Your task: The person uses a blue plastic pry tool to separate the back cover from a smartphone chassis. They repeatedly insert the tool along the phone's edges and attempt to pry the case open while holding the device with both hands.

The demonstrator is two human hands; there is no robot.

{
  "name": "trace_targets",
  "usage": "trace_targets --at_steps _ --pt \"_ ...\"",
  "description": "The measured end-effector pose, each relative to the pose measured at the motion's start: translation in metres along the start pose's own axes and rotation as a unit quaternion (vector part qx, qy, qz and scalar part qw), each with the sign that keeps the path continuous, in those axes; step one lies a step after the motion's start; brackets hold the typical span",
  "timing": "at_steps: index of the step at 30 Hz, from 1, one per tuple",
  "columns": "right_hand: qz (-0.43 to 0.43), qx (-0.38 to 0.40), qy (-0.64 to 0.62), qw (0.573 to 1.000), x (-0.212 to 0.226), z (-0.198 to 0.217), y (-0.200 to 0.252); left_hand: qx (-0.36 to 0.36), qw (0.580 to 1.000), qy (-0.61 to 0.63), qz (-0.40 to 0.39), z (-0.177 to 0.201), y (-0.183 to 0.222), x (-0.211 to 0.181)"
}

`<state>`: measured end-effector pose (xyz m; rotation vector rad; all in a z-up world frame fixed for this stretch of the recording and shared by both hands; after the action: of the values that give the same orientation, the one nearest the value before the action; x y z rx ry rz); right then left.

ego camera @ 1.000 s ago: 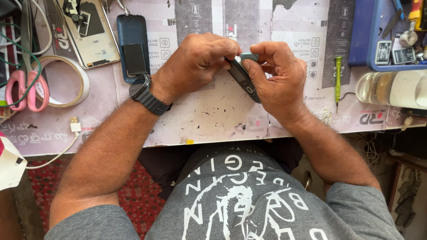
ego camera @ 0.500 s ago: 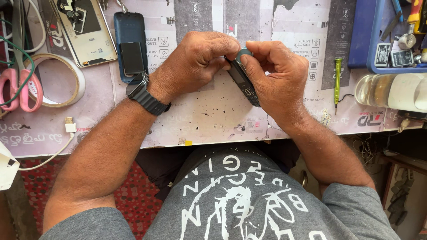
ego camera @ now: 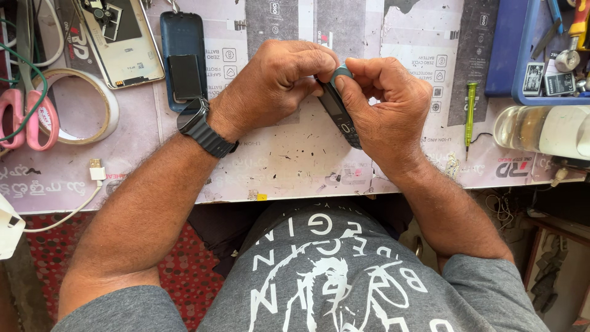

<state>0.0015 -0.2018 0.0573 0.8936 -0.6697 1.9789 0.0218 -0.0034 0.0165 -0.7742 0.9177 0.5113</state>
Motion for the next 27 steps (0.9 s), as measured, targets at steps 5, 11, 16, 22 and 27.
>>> trace_targets --at_steps 5,11,16,22,27 --pt "-0.015 -0.005 0.005 1.0 0.0043 0.0009 -0.0008 -0.008 1.0 0.005 0.01 0.0002 -0.001 -0.0016" --pt "-0.016 0.009 0.025 1.0 0.0037 0.0066 -0.0056 -0.01 1.0 0.005 0.016 -0.001 -0.0028 -0.0014" --pt "0.002 0.02 0.051 0.998 0.0019 0.0088 -0.0032 -0.011 1.0 0.014 -0.008 -0.0015 0.0012 0.0009" --pt "0.035 0.016 0.101 0.994 0.0077 0.0072 -0.0006 -0.015 1.0 -0.005 0.007 -0.0014 0.001 0.0014" --pt "0.045 0.019 0.13 0.99 0.0085 0.0059 -0.0014 -0.013 1.0 -0.002 0.001 -0.0004 0.0009 0.0013"
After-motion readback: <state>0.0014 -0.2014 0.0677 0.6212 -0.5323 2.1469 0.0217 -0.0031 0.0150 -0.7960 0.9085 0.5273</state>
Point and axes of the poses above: each hand's wrist, its own y-axis away from the middle knuckle, its own z-axis out of the back of the hand, x = y × z, the point moved 2 cm from there along -y, towards the middle knuckle, and after that the axes turned 13 degrees about x, right-handed, at the moved point
